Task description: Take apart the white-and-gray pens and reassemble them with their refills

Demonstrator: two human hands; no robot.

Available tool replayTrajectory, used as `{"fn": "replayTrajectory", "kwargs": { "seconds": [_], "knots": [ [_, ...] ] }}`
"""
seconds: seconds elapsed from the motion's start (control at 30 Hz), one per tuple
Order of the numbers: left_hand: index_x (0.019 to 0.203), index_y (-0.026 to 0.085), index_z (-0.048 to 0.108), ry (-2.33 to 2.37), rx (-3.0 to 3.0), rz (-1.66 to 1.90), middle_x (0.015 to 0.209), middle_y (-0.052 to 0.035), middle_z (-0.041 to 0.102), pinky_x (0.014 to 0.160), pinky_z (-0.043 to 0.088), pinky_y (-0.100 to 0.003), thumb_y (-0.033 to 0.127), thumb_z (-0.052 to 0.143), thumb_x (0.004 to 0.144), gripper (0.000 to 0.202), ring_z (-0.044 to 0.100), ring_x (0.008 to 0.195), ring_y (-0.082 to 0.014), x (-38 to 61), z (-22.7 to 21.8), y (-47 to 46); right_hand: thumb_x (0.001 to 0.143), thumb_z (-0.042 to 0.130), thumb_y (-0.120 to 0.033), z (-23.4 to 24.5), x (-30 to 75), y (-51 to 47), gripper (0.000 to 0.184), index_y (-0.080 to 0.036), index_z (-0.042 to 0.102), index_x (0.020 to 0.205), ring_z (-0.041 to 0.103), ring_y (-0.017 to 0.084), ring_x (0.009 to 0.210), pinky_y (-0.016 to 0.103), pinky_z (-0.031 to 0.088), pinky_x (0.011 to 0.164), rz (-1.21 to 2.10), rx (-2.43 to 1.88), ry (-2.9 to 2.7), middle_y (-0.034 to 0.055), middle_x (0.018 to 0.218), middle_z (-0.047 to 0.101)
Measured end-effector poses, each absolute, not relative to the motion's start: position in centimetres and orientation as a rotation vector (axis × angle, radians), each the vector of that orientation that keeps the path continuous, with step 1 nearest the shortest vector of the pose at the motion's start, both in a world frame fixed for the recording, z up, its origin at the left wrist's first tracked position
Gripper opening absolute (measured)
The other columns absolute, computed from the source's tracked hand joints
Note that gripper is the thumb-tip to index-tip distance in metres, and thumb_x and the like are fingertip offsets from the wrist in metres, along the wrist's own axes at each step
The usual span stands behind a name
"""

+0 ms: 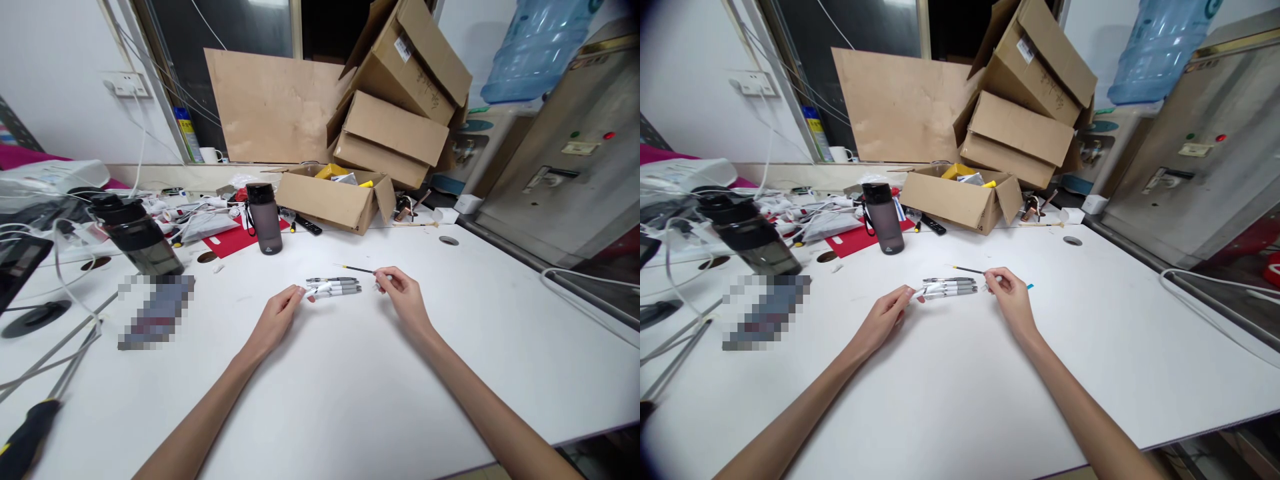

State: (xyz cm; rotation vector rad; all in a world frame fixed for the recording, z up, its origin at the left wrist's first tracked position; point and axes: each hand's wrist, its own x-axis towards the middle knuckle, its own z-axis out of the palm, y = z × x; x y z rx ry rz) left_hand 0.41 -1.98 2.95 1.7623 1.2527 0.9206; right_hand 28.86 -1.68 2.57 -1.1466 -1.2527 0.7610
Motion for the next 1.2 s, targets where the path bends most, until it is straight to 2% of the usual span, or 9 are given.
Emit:
{"fn": "replayTrajectory", "kwargs": {
  "seconds": [0.23,0.47,0.63,0.97,1.2],
  "knots": [
    [0.104,0.022,0.074,1.258,1.763,0.919,0.061,0.005,0.037,0.054,0.028,-0.027,0.06,0.038,0.103,0.052,0.035,0.055,-0.0145,0.4,2.94,-1.96,0.085,0.075,-0.047,2.33,28.94,-1.53,0.027,-0.022,0.072,0.095,0.057,0.016,0.077,0.03,0.05,0.074,0.754,-1.105,-1.26,0.0037,0.093,0.065],
    [0.103,0.022,0.073,1.255,1.772,0.92,0.062,0.0048,0.037,0.056,0.028,-0.027,0.059,0.037,0.104,0.052,0.035,0.056,-0.0147,0.38,3.01,-1.9,0.084,0.075,-0.046,2.53,28.83,-1.65,0.029,-0.021,0.073,0.097,0.057,0.016,0.076,0.03,0.049,0.073,0.761,-1.111,-1.248,0.0025,0.089,0.063],
    [0.101,0.021,0.072,1.256,1.776,0.917,0.063,0.0044,0.038,0.056,0.03,-0.027,0.059,0.037,0.104,0.051,0.036,0.056,-0.0152,0.41,3.17,-1.91,0.083,0.074,-0.051,2.93,28.76,-1.7,0.031,-0.021,0.071,0.09,0.055,0.016,0.069,0.03,0.048,0.069,0.786,-1.142,-1.213,0.0015,0.078,0.062],
    [0.097,0.022,0.071,1.258,1.805,0.93,0.063,0.004,0.038,0.057,0.032,-0.027,0.059,0.037,0.104,0.051,0.037,0.058,-0.0157,0.44,3.1,-1.88,0.088,0.068,-0.053,2.82,28.74,-1.68,0.038,-0.02,0.062,0.07,0.052,0.015,0.065,0.029,0.045,0.065,0.849,-1.12,-1.238,0.0021,0.074,0.062],
    [0.101,0.022,0.072,1.246,1.801,0.93,0.062,0.0043,0.036,0.055,0.03,-0.027,0.058,0.038,0.104,0.05,0.036,0.057,-0.0154,0.52,2.98,-1.92,0.088,0.068,-0.052,2.99,28.59,-1.74,0.038,-0.02,0.061,0.069,0.052,0.015,0.065,0.028,0.044,0.064,0.856,-1.123,-1.239,0.002,0.073,0.061]
  ]
}}
